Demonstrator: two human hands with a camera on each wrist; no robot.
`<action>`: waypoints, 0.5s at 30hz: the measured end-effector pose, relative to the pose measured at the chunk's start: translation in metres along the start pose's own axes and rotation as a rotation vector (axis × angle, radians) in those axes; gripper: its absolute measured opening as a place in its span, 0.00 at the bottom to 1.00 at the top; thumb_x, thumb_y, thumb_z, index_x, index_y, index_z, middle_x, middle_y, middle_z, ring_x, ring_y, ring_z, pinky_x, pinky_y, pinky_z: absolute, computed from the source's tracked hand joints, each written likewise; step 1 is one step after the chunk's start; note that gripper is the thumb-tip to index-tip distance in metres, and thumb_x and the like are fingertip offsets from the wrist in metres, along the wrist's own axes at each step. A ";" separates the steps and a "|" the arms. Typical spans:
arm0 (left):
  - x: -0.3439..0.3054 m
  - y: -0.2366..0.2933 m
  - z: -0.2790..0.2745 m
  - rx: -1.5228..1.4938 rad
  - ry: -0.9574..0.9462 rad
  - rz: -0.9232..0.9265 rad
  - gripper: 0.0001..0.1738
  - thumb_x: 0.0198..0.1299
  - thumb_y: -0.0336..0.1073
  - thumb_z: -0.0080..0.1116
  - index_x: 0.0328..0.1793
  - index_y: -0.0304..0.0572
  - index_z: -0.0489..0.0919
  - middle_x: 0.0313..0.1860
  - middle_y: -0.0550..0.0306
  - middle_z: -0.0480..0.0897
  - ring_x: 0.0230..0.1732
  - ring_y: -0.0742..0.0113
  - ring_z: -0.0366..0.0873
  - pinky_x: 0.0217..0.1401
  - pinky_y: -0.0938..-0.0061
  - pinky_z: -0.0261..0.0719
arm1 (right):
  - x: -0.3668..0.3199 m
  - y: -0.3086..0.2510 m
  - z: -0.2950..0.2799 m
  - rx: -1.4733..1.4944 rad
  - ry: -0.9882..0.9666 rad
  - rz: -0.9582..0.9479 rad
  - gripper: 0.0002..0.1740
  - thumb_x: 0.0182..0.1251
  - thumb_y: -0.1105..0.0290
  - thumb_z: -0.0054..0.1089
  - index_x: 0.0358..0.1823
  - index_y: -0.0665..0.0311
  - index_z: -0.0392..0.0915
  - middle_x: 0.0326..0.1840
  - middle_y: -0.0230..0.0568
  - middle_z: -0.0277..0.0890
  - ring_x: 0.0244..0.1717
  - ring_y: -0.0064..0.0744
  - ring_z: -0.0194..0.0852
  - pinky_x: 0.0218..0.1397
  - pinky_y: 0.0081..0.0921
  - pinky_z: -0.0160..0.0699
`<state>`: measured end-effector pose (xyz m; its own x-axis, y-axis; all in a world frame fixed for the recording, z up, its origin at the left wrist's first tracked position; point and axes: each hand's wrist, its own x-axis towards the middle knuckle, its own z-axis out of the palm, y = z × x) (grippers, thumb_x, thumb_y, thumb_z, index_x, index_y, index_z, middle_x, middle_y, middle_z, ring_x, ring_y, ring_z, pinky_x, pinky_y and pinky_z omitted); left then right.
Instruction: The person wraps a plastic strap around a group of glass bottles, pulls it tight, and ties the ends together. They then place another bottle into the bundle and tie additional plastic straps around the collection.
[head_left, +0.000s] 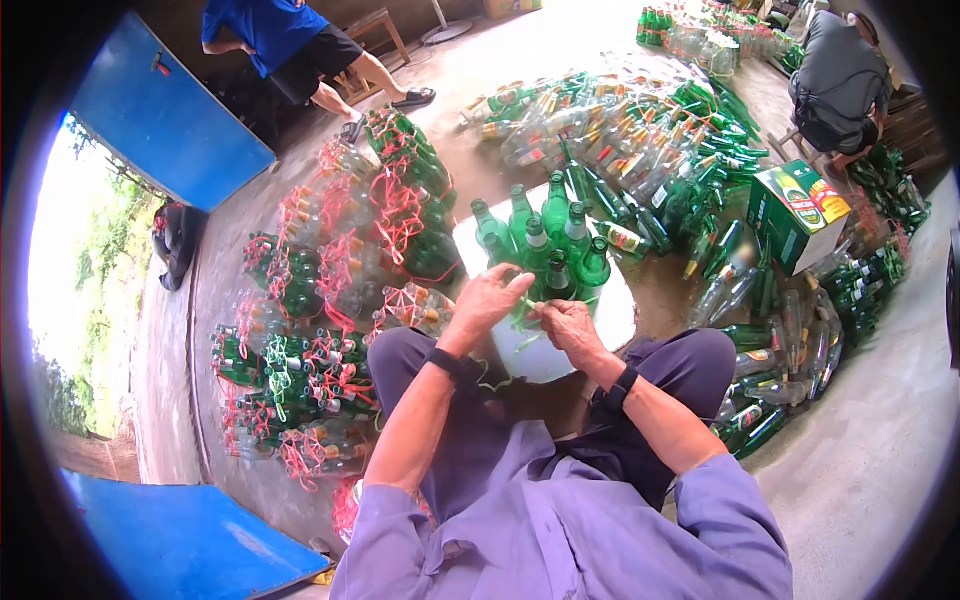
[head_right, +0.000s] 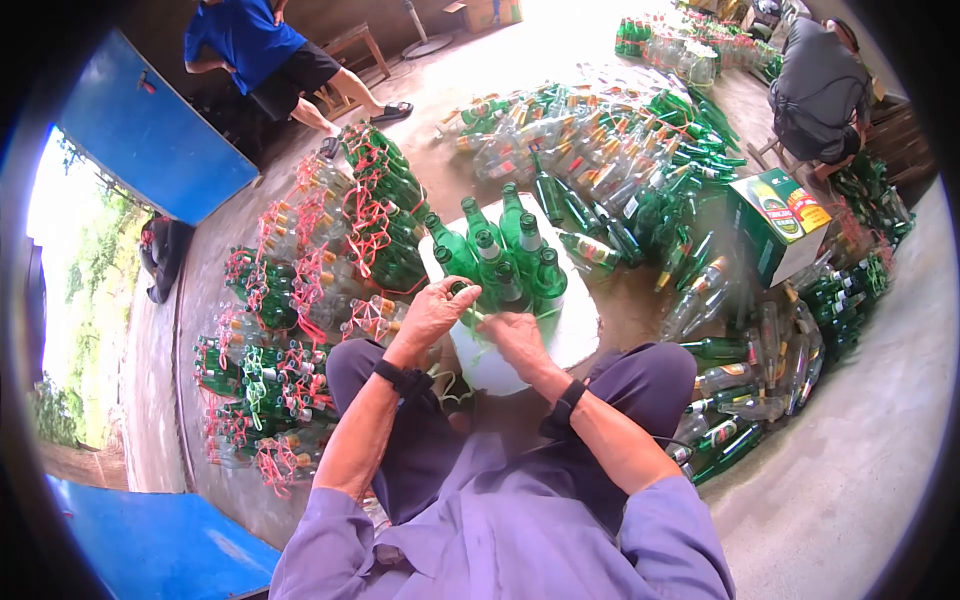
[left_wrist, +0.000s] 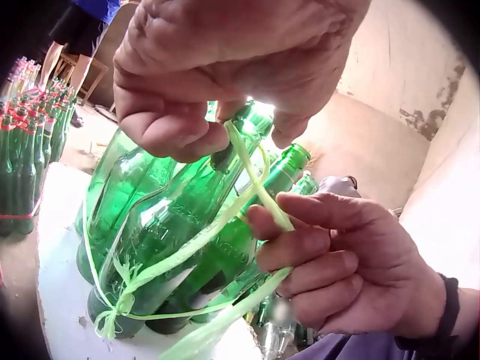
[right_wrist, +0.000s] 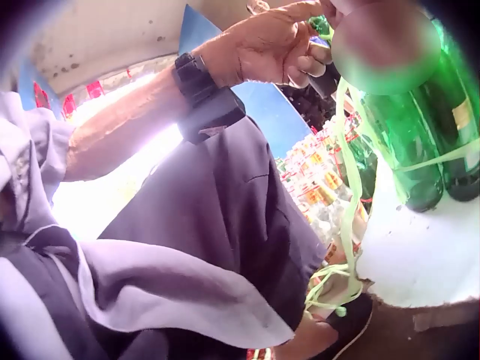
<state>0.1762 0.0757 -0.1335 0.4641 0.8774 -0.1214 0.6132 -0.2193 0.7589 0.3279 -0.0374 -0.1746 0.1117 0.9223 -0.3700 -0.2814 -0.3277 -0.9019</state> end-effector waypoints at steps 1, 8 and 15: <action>0.001 0.000 0.001 0.029 -0.008 -0.007 0.29 0.63 0.60 0.63 0.56 0.42 0.84 0.27 0.52 0.83 0.31 0.62 0.79 0.37 0.66 0.76 | -0.002 -0.001 0.006 -0.017 0.054 -0.142 0.16 0.67 0.62 0.60 0.29 0.68 0.87 0.20 0.29 0.77 0.24 0.17 0.68 0.28 0.21 0.64; -0.004 0.011 -0.005 0.173 0.160 0.186 0.25 0.57 0.55 0.66 0.53 0.48 0.86 0.39 0.44 0.86 0.44 0.50 0.84 0.50 0.60 0.80 | -0.001 -0.003 0.008 -0.123 0.070 -0.103 0.17 0.67 0.62 0.62 0.26 0.69 0.85 0.21 0.26 0.77 0.24 0.15 0.66 0.28 0.21 0.64; 0.000 0.005 0.002 -0.070 0.078 0.163 0.16 0.61 0.43 0.67 0.50 0.43 0.86 0.21 0.66 0.74 0.24 0.80 0.72 0.28 0.75 0.71 | 0.017 0.001 -0.005 0.075 0.206 -0.108 0.16 0.67 0.63 0.63 0.24 0.67 0.84 0.21 0.24 0.76 0.22 0.13 0.63 0.25 0.20 0.61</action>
<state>0.1805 0.0740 -0.1309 0.5005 0.8640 0.0546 0.4871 -0.3332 0.8073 0.3344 -0.0228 -0.1828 0.3350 0.8873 -0.3170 -0.3261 -0.2065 -0.9225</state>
